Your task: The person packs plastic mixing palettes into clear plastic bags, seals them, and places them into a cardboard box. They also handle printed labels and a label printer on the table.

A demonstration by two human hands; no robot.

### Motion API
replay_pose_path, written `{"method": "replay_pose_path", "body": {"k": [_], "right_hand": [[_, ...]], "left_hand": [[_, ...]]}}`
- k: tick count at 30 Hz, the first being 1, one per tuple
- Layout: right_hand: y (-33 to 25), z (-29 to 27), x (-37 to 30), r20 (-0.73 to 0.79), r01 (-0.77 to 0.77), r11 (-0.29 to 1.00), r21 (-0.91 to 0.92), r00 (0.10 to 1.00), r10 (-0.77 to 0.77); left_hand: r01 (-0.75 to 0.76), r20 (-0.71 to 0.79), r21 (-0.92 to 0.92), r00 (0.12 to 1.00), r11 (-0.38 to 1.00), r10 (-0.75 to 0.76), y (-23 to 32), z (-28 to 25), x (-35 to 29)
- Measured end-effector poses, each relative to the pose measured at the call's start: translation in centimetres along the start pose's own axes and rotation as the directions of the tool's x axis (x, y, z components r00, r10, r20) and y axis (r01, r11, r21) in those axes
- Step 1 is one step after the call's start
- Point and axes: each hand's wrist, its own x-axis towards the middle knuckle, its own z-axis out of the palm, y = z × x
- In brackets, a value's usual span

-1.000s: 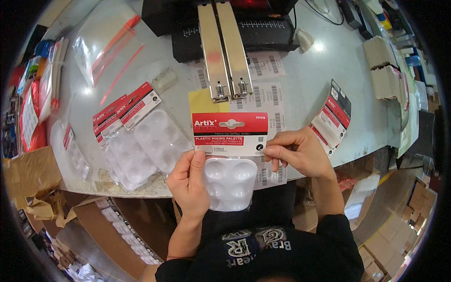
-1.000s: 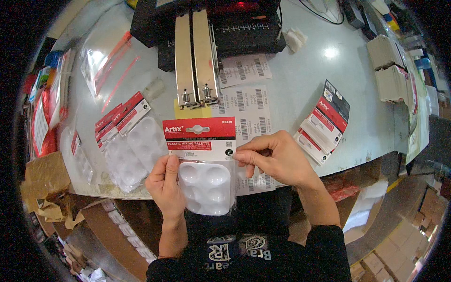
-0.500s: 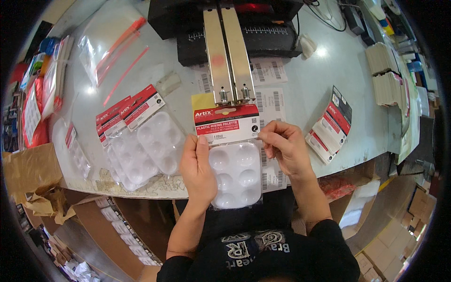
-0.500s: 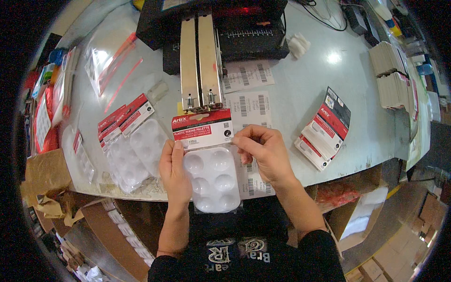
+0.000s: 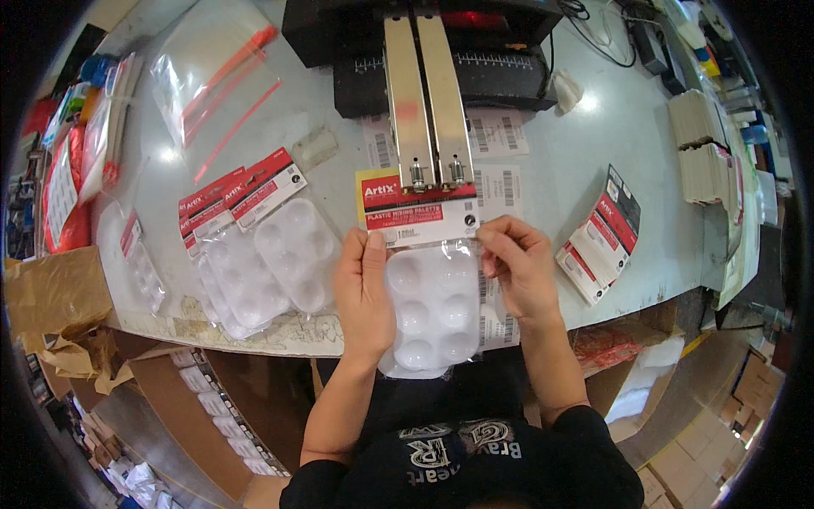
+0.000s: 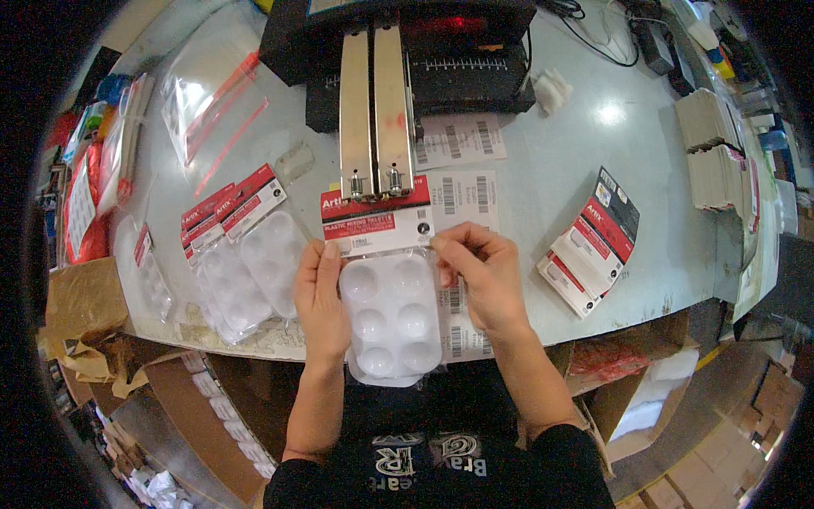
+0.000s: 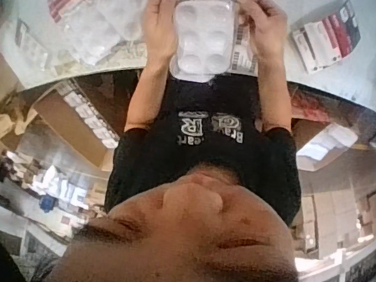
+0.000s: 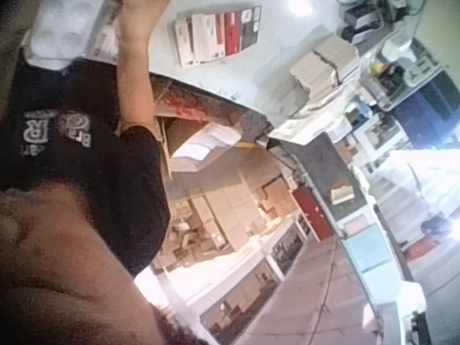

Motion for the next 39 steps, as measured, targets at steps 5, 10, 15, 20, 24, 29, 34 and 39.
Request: {"method": "replay_pose_path", "body": {"k": [5,10,15,20,24,29,34,39], "right_hand": [[-0.2,-0.3,-0.1,0.026,0.001,0.999,-0.035,1.0,0.0],[0.3,-0.2,0.2,0.004,0.013,0.995,-0.098,1.0,-0.013],[0.0,-0.3,0.4,0.003,0.019,0.999,-0.048,1.0,-0.019],[-0.7,0.4,1.6,-0.008,0.008,1.0,-0.018,1.0,-0.008],[-0.3,0.4,2.7,-0.018,0.084,0.995,-0.045,0.996,-0.085],[0.6,0.6,3.0,-0.009,0.128,0.992,0.005,0.992,-0.128],[-3.2,-1.4,1.2,0.021,0.28,0.761,-0.585,0.943,-0.331],[-8.0,-12.5,-0.9,-0.14,0.067,0.371,-0.926,0.853,-0.504]], "left_hand": [[0.01,0.012,0.023,1.0,1.0,-0.01,-0.5,-0.3,-0.1],[0.116,0.019,0.027,0.993,0.993,-0.117,-0.6,-0.3,0.6],[0.056,0.02,-0.082,0.998,0.995,-0.055,-0.2,-0.3,0.1],[0.007,-0.005,-0.052,1.0,0.999,-0.007,0.0,0.6,1.9],[0.0,-0.016,0.007,1.0,1.0,0.0,-0.5,-0.1,3.4],[-0.123,0.025,-0.048,0.992,0.991,0.124,-2.7,-0.2,3.3],[-0.154,-0.063,0.571,0.971,0.807,0.23,-0.6,-3.0,3.6],[0.035,-0.239,0.867,0.905,0.498,0.353,3.9,-11.7,4.3]]}}
